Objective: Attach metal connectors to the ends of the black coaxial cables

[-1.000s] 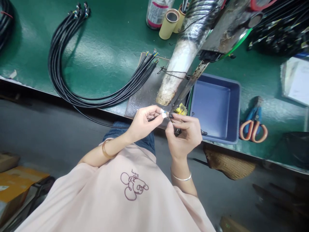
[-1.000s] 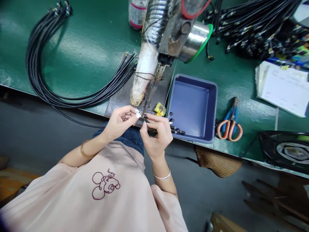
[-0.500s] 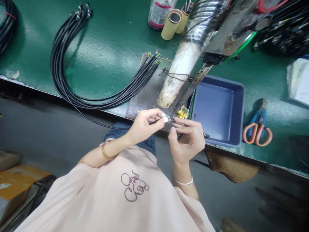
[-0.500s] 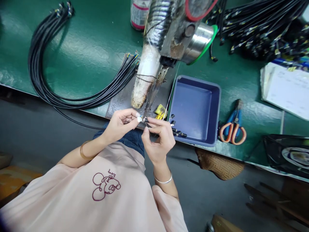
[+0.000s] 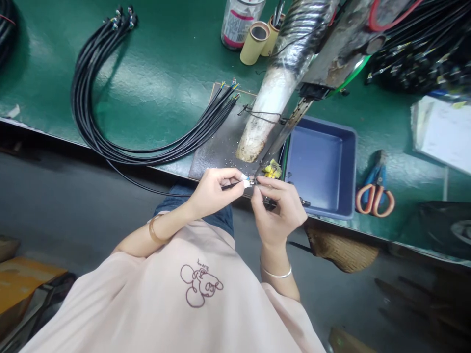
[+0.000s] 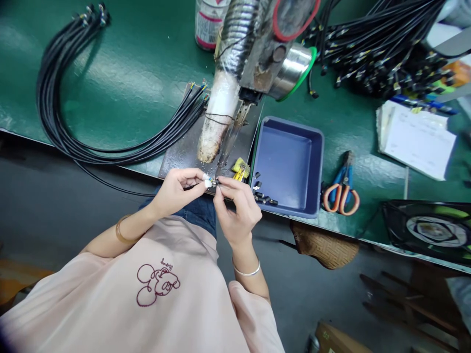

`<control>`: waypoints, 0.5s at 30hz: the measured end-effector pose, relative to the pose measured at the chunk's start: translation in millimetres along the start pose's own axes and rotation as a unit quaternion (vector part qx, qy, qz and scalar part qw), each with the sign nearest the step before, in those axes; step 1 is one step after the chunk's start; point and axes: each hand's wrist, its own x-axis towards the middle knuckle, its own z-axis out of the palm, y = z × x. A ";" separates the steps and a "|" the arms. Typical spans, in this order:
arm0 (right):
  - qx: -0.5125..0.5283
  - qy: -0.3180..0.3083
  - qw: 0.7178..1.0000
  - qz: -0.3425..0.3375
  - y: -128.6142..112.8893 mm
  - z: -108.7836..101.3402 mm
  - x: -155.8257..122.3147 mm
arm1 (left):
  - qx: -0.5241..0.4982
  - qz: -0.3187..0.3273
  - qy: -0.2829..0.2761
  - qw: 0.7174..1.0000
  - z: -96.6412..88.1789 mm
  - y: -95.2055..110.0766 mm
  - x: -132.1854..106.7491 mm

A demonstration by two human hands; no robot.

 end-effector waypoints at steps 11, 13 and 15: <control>0.014 -0.009 1.000 0.000 5.5 1.4 6.9 | -0.055 0.000 -0.017 0.998 -0.2 -2.3 10.1; 0.014 -0.003 1.000 0.001 5.8 1.1 7.8 | -0.046 0.009 -0.013 0.999 0.1 -1.7 10.1; 0.011 -0.002 1.000 0.000 5.5 0.6 8.5 | -0.038 0.011 -0.007 0.999 0.4 -0.3 9.9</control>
